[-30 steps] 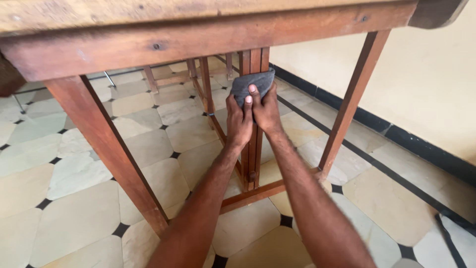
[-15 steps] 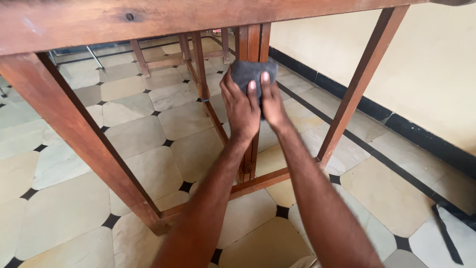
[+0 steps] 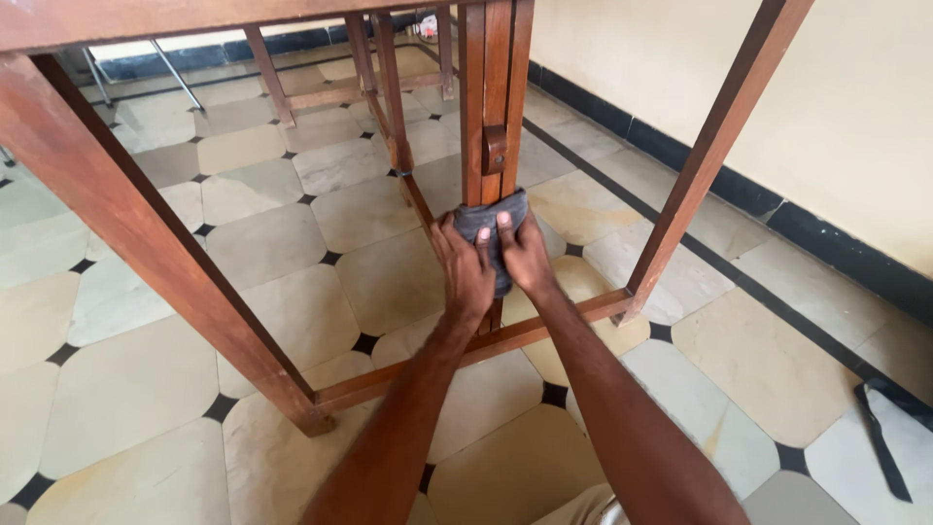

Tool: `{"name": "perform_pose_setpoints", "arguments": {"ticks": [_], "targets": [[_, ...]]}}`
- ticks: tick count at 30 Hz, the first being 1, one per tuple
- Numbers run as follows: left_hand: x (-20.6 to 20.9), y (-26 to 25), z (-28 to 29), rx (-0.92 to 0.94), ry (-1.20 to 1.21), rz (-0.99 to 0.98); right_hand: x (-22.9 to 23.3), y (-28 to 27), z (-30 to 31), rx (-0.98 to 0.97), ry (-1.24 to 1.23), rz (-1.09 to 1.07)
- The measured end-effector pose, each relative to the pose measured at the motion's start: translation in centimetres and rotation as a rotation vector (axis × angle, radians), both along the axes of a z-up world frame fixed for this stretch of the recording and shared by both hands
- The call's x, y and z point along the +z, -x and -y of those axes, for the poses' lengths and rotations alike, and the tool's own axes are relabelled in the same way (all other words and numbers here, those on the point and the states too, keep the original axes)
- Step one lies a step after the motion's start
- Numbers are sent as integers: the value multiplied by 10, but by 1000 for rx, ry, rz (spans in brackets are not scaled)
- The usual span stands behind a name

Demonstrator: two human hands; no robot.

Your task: The person wipes the wooden legs and frame of a table using a grey cloth. They systematically clean each leg and the horizontal supports, occasionally folding the cloth to use a clean side.

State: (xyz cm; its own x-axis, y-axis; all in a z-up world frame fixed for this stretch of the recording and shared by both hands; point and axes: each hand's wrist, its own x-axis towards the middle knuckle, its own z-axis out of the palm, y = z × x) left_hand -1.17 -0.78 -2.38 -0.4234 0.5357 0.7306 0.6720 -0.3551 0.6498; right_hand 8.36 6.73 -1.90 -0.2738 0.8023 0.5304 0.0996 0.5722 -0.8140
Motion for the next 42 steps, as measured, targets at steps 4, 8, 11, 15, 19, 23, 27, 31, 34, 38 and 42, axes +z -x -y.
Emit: {"name": "perform_pose_setpoints", "arguments": {"ticks": [4,8,11,15,19,23,27,31,34,38,42], "targets": [[57,-8,-8,-41,-270,50,50,11,-5,18,-95,-187],[73,-1,-7,-53,-379,-3,62,6,5,175,-157,-345],[61,3,-10,-23,-380,81,58,12,3,193,-109,-406],[36,-3,-19,-57,-341,160,33,11,-4,201,-6,-411],[-1,3,-19,-214,-363,211,-1,1,-6,226,100,-338],[-57,4,-15,-275,-234,359,-43,-3,0,220,315,-267],[-114,5,-8,-185,-112,354,-97,-8,9,233,566,-278],[-150,-2,-4,-51,-54,381,-145,-13,12,178,533,-220],[-157,-16,-5,18,-83,422,-159,-16,17,93,590,-208],[-156,-32,0,180,-75,443,-160,-4,28,-149,569,-229],[-159,-26,2,245,112,533,-157,10,42,-216,644,-317]]}}
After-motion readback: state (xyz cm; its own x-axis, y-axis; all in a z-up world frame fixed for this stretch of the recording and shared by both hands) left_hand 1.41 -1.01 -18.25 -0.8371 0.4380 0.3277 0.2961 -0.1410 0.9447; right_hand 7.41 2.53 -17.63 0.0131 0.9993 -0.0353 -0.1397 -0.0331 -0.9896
